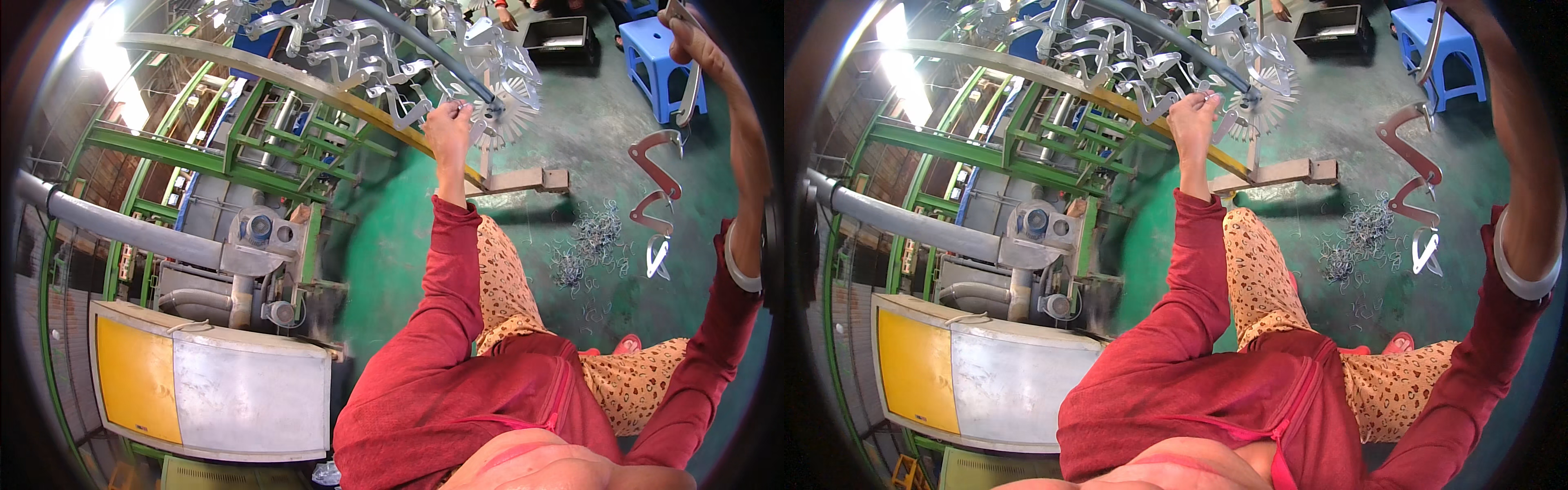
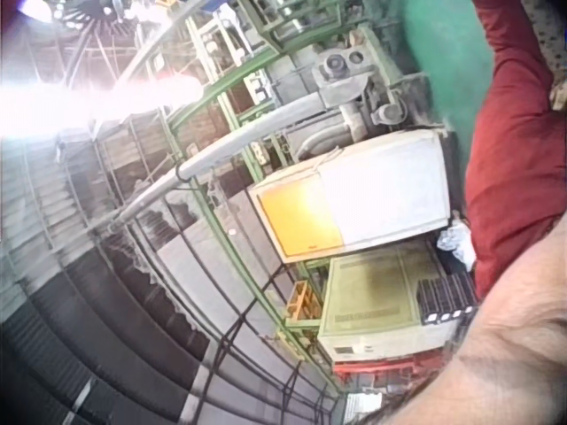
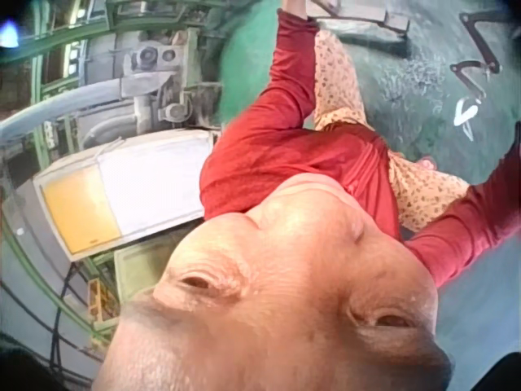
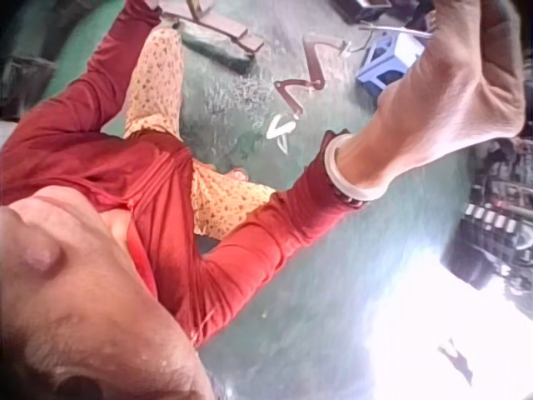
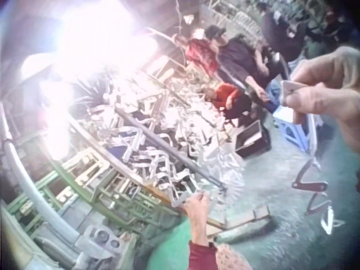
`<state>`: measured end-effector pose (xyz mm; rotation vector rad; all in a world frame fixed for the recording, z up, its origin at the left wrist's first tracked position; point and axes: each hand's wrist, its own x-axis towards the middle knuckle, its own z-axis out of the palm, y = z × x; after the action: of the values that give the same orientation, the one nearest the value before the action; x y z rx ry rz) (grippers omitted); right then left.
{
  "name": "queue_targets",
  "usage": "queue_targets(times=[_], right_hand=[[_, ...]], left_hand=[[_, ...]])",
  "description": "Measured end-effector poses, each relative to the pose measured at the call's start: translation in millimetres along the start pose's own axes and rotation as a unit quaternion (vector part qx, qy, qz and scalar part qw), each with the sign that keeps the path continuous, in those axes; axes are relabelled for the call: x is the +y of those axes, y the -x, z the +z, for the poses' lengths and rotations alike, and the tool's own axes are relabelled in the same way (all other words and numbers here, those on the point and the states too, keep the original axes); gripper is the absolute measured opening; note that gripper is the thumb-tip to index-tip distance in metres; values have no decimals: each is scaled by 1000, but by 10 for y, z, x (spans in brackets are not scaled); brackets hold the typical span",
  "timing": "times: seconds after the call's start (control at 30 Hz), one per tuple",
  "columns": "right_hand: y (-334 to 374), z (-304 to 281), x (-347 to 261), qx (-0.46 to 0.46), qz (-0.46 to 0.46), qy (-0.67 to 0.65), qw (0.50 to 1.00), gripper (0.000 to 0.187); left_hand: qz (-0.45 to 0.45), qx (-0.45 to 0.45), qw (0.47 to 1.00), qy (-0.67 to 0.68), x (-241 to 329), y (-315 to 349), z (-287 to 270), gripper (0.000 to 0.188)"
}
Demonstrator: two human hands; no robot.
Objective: The person attaches metal pieces to hooks on a vertical rack by hand while sitting in a manufacturing environment.
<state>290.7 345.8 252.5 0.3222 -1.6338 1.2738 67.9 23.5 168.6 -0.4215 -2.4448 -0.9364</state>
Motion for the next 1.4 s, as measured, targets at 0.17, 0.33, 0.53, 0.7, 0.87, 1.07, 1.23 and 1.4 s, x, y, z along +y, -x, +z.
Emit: queue_targets(times=[0.17,0.33,0.53,0.7,0.87,1.07,1.23,1.4], right_hand=[[15,-92,57,-1,0,-12,1000,11],[-1,-127,114,-8,0,-22,1000,11],[-32,-164,108,-12,0,-24,1000,11],[-62,-199,97,-21,-2,-25,999,11],[-74,-197,63,-24,-8,-26,999,11],[-80,-195,38,-27,-11,-29,999,11],[-79,-184,22,-28,-13,-30,999,11],[-60,-184,0,-30,-15,-37,999,12]], left_hand=[[-74,-7,992,102,141,15,55,16],[-78,-18,991,110,132,11,55,13],[-82,-18,990,112,164,47,-4,13],[-68,-15,992,101,74,51,-7,13],[-60,-20,992,107,122,75,-20,13],[-55,-27,994,89,171,105,-36,14],[-61,-34,993,100,206,117,-40,14],[-64,-31,991,111,212,140,-44,16]])
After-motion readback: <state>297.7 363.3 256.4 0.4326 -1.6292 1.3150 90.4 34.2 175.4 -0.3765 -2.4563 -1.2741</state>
